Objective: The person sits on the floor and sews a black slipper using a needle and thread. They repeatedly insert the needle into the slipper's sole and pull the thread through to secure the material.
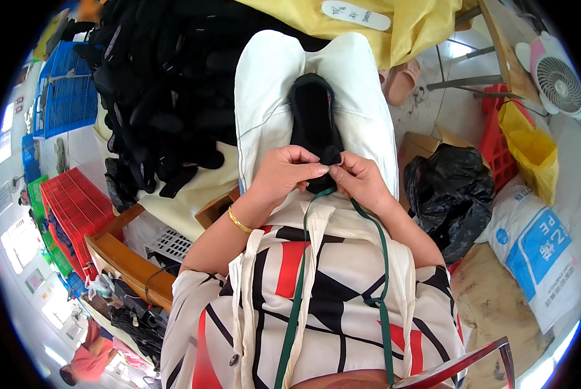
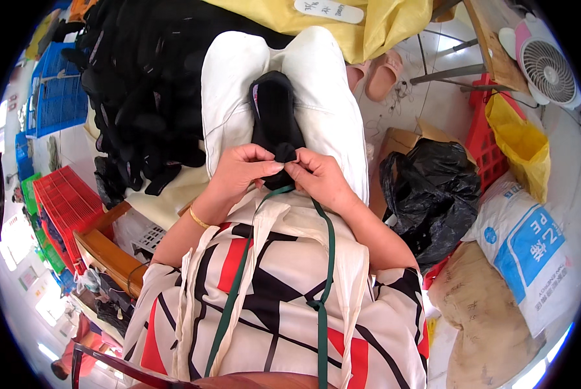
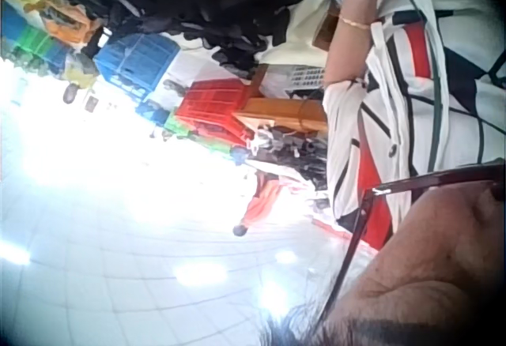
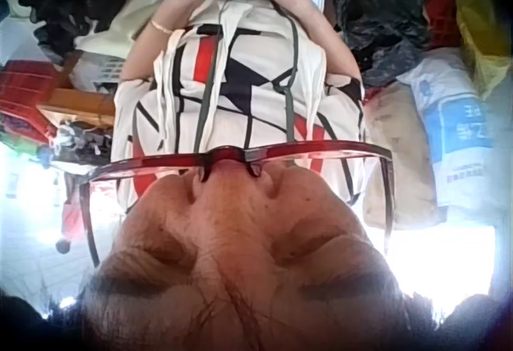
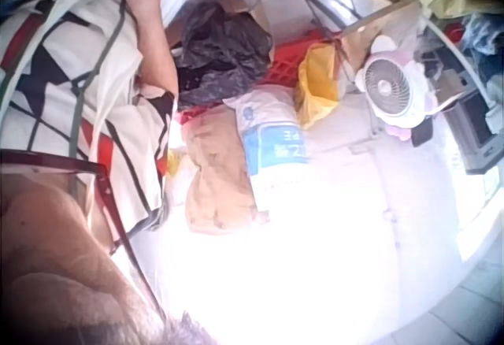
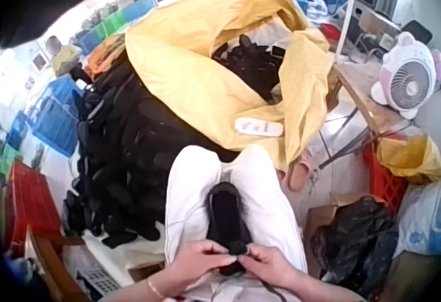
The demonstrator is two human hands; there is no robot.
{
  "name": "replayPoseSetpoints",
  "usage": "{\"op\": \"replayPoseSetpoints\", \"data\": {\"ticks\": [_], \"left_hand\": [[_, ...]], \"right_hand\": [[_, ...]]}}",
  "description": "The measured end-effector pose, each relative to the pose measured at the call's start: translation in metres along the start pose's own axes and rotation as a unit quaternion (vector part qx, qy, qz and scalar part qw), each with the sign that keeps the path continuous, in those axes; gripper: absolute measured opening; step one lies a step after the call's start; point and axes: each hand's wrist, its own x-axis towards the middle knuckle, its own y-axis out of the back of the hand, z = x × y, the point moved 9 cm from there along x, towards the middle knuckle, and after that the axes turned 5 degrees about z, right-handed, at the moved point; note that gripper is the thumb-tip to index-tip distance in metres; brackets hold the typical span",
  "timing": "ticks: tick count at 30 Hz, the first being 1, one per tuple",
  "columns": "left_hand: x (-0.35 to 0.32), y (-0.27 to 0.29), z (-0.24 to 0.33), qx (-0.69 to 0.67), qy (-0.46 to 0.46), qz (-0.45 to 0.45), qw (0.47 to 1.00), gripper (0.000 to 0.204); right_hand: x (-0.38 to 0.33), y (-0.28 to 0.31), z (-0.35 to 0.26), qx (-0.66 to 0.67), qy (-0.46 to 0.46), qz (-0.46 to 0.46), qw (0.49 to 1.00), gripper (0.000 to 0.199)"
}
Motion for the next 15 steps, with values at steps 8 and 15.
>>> {"op": "replayPoseSetpoints", "data": {"ticks": [8,15], "left_hand": [[0.0001,-0.0008,0.0026,-0.014,-0.042,-0.008,0.999,0.019],[0.0017,0.0013,0.0056,0.003,-0.043,-0.027,0.999,0.02]], "right_hand": [[0.0003,-0.0028,-0.0073,0.03,-0.002,-0.038,0.999,0.009],[0.0042,-0.0014,-0.0048,0.061,-0.005,-0.114,0.992,0.017]]}}
